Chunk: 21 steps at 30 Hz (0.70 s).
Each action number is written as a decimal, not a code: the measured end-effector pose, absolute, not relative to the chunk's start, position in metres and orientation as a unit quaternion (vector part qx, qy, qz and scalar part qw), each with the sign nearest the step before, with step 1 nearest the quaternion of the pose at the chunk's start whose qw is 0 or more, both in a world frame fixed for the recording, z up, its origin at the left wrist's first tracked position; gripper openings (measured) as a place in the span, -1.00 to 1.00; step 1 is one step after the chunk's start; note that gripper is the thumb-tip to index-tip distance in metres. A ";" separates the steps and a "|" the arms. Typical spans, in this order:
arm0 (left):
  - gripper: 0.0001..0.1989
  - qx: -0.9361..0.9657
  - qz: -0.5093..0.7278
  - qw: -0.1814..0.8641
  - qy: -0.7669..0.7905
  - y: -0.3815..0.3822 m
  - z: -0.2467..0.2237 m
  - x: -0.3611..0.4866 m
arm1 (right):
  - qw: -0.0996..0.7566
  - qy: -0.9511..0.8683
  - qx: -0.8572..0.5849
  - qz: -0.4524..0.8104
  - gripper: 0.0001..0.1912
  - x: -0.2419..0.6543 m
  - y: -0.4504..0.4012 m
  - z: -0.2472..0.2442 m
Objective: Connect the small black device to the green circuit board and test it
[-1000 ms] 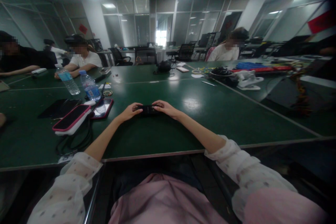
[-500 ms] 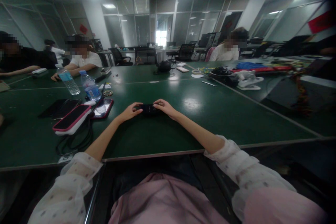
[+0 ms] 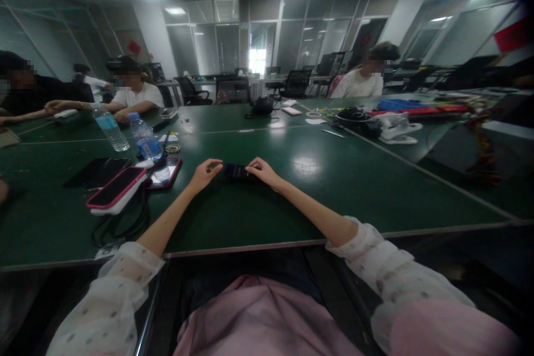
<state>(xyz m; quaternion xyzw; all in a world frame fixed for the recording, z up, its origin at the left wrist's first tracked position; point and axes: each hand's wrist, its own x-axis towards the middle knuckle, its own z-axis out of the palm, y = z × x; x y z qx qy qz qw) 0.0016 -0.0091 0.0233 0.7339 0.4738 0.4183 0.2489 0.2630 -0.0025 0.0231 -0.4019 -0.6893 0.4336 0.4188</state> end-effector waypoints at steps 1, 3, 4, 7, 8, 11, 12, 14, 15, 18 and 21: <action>-0.53 0.732 0.427 0.225 0.480 -0.009 0.025 0.001 | 0.417 -0.692 -0.405 0.427 -0.69 0.263 -0.001 0.022; -0.55 0.739 0.433 0.164 0.489 -0.009 0.027 -0.001 | 0.413 -0.698 -0.414 0.413 -0.69 0.264 0.003 0.019; -0.56 0.748 0.426 0.128 0.493 -0.010 0.027 -0.002 | 0.412 -0.701 -0.419 0.405 -0.68 0.265 0.005 0.017; -0.61 0.782 0.368 0.025 0.502 -0.011 0.029 -0.002 | 0.420 -0.704 -0.437 0.371 -0.67 0.266 0.012 0.011; -0.62 0.790 0.347 -0.001 0.506 -0.012 0.029 -0.002 | 0.420 -0.707 -0.441 0.360 -0.66 0.266 0.013 0.009; -0.63 0.800 0.308 -0.056 0.512 -0.016 0.029 0.000 | 0.412 -0.719 -0.452 0.330 -0.63 0.267 0.015 0.007; -0.62 0.800 0.303 -0.071 0.513 -0.017 0.029 0.001 | 0.408 -0.723 -0.457 0.319 -0.62 0.268 0.016 0.007; -0.60 0.799 0.297 -0.095 0.514 -0.019 0.029 0.002 | 0.401 -0.729 -0.469 0.295 -0.62 0.269 0.016 0.007; -0.58 0.798 0.295 -0.105 0.514 -0.019 0.028 0.003 | 0.397 -0.733 -0.476 0.281 -0.63 0.269 0.016 0.007; -0.51 0.799 0.282 -0.126 0.516 -0.019 0.026 0.005 | 0.386 -0.739 -0.496 0.243 -0.66 0.270 0.017 0.007; -0.46 0.802 0.260 -0.137 0.519 -0.017 0.022 0.006 | 0.383 -0.747 -0.496 0.221 -0.68 0.269 0.018 0.007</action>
